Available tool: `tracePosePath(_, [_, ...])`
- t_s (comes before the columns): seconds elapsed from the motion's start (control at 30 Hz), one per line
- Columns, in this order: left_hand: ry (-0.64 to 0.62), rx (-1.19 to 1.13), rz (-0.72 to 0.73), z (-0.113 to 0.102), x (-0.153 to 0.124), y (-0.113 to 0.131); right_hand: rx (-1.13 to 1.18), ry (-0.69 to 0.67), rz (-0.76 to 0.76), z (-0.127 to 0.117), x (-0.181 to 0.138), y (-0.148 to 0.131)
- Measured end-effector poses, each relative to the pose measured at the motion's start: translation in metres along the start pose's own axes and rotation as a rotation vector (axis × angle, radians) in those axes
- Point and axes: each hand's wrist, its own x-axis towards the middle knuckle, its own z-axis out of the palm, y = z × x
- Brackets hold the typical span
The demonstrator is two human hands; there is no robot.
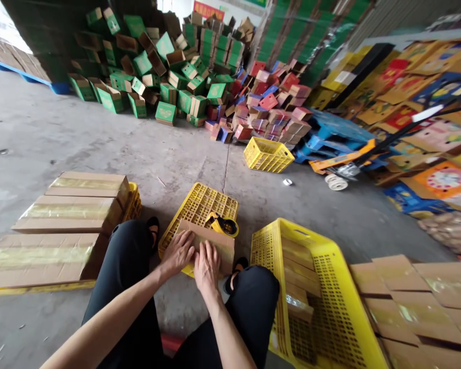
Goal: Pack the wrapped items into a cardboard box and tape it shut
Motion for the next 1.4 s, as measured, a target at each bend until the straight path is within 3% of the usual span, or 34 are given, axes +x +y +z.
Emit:
tracePosePath(0.27, [0.106,-0.079,-0.079,-0.003,-0.003,-0.013,0.086,-0.114,-0.267,0.011,0.024,-0.031])
tracePosePath(0.4, [0.109,-0.073,-0.058,0.002,-0.004,-0.014,0.05,-0.126,-0.259,0.006,0.029,-0.026])
tracePosePath(0.57, [0.102,-0.058,-0.099,-0.003,-0.003,-0.01,0.022,-0.161,-0.161,-0.011,0.026,0.004])
tracePosePath(0.77, [0.059,-0.032,-0.083,-0.012,-0.002,-0.006,-0.068,-0.241,-0.006,-0.035,0.011,0.061])
tracePosePath(0.97, [0.117,-0.015,-0.104,-0.007,-0.007,-0.009,-0.1,-0.182,0.135,-0.026,-0.014,0.096])
tracePosePath(1.1, [0.106,0.045,-0.147,0.0,-0.011,-0.003,-0.089,-0.094,0.144,-0.014,-0.02,0.089])
tracePosePath(1.23, [0.051,0.081,-0.083,0.012,-0.016,0.014,-0.107,-0.076,0.183,-0.013,-0.02,0.07])
tracePosePath(1.4, [0.02,0.07,0.013,0.019,-0.02,0.027,-0.048,-0.059,0.031,-0.014,-0.022,0.041])
